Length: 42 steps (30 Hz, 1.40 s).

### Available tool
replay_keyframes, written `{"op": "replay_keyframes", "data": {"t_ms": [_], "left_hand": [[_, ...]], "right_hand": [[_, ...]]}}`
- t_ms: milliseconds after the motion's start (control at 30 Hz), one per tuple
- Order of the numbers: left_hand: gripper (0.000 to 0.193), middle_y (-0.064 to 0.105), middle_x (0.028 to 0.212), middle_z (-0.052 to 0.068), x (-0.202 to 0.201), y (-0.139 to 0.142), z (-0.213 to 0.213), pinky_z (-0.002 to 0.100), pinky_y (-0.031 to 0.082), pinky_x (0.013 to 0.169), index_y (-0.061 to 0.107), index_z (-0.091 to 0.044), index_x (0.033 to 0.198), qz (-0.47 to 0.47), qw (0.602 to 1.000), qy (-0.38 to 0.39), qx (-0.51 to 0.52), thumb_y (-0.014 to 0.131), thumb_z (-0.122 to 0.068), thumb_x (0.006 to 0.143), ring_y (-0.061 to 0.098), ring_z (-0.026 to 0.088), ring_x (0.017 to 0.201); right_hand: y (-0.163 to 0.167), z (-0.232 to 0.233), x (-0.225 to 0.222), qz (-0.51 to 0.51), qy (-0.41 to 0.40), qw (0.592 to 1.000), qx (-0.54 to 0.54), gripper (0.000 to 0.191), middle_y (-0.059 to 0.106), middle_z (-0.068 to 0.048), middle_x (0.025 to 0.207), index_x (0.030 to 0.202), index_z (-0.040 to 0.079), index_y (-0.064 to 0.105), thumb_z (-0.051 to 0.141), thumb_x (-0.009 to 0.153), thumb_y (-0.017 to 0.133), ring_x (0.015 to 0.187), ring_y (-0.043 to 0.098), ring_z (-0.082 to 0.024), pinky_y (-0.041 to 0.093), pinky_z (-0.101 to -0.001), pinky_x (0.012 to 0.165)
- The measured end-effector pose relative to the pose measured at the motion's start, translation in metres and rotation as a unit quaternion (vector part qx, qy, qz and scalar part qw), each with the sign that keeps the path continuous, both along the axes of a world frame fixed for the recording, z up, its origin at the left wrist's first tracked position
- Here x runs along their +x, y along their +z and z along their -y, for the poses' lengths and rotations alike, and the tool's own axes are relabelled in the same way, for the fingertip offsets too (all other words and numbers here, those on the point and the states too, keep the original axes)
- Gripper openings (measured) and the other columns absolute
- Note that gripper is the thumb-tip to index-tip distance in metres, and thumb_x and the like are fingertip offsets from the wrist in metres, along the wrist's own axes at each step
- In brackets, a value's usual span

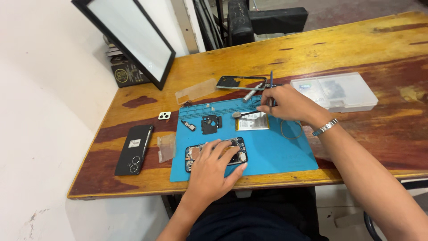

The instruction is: The person cleans the internal components of a disassembled smartphone using a small brush. They systematically brush the motherboard area, battery compartment, and surrounding surfaces while holding the device with the other hand.

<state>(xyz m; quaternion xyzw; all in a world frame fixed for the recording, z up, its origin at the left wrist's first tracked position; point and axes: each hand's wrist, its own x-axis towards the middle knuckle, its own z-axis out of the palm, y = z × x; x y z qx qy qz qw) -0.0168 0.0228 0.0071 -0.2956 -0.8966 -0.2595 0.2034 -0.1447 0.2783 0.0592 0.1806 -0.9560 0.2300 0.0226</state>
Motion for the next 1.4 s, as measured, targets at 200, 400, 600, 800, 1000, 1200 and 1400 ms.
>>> {"op": "replay_keyframes", "data": {"t_ms": [200,400,600,800,1000,1200,1400], "left_hand": [[0.053,0.064,0.128,0.013,-0.053,0.047,0.042,0.047,0.048,0.096,0.066,-0.006,0.126,0.059,0.992,0.001,-0.108,0.072,-0.043,0.088,0.056,0.035,0.121],[0.047,0.074,0.107,0.007,-0.124,0.101,0.085,0.04,0.054,0.089,0.077,-0.016,0.11,0.268,0.952,-0.034,-0.144,0.092,-0.025,0.066,0.068,0.026,0.104],[0.034,0.073,0.094,0.007,-0.126,0.093,0.096,0.039,0.055,0.078,0.08,-0.012,0.094,0.229,0.964,-0.135,-0.019,0.093,-0.022,0.064,0.07,0.024,0.087],[0.02,0.071,0.094,0.006,-0.132,0.079,0.097,0.038,0.053,0.081,0.079,-0.011,0.09,0.113,0.98,-0.16,-0.027,0.088,-0.019,0.074,0.067,0.026,0.092],[0.015,0.069,0.094,-0.001,-0.117,0.046,0.045,0.039,0.053,0.081,0.079,-0.017,0.092,-0.006,0.967,-0.251,-0.034,0.083,-0.022,0.078,0.062,0.023,0.097],[0.012,0.066,0.097,-0.004,-0.107,0.02,0.01,0.035,0.054,0.081,0.077,-0.015,0.093,0.01,0.942,-0.335,-0.007,0.08,-0.018,0.081,0.06,0.021,0.097],[0.013,0.064,0.095,-0.001,-0.109,0.002,0.009,0.035,0.054,0.08,0.079,-0.015,0.094,0.012,0.938,-0.346,-0.003,0.08,-0.015,0.081,0.058,0.023,0.093]], "right_hand": [[0.005,0.005,0.003,-0.013,0.034,0.999,-0.023,0.019,0.076,-0.012,0.083,0.094,0.004,0.076,0.019,0.083,0.078,0.074,0.072,-0.024,0.056,-0.0369,0.067],[0.013,0.016,0.006,-0.011,0.002,1.0,-0.023,0.02,0.078,-0.011,0.085,0.096,0.006,0.077,0.022,0.084,0.078,0.077,0.072,-0.023,0.056,-0.0362,0.071],[0.011,0.016,0.005,-0.056,0.003,0.996,-0.065,0.023,0.075,-0.011,0.08,0.094,0.004,0.078,0.025,0.086,0.079,0.066,0.065,-0.02,0.053,-0.034,0.061],[0.011,0.015,0.005,-0.057,-0.028,0.996,-0.061,0.023,0.07,-0.009,0.073,0.094,0.004,0.079,0.026,0.087,0.079,0.061,0.056,-0.018,0.048,-0.0343,0.057],[0.01,0.016,0.006,-0.022,-0.054,0.997,-0.053,0.024,0.068,-0.012,0.07,0.095,0.003,0.078,0.027,0.088,0.079,0.061,0.055,-0.018,0.047,-0.0354,0.057],[0.009,0.012,0.007,0.002,-0.026,0.995,-0.094,0.02,0.074,-0.006,0.075,0.095,0.005,0.076,0.023,0.088,0.075,0.062,0.062,-0.014,0.049,-0.033,0.056],[0.01,0.011,0.008,-0.007,0.007,0.995,-0.1,0.019,0.075,-0.006,0.079,0.095,0.004,0.076,0.022,0.089,0.075,0.064,0.063,-0.015,0.05,-0.031,0.059]]}}
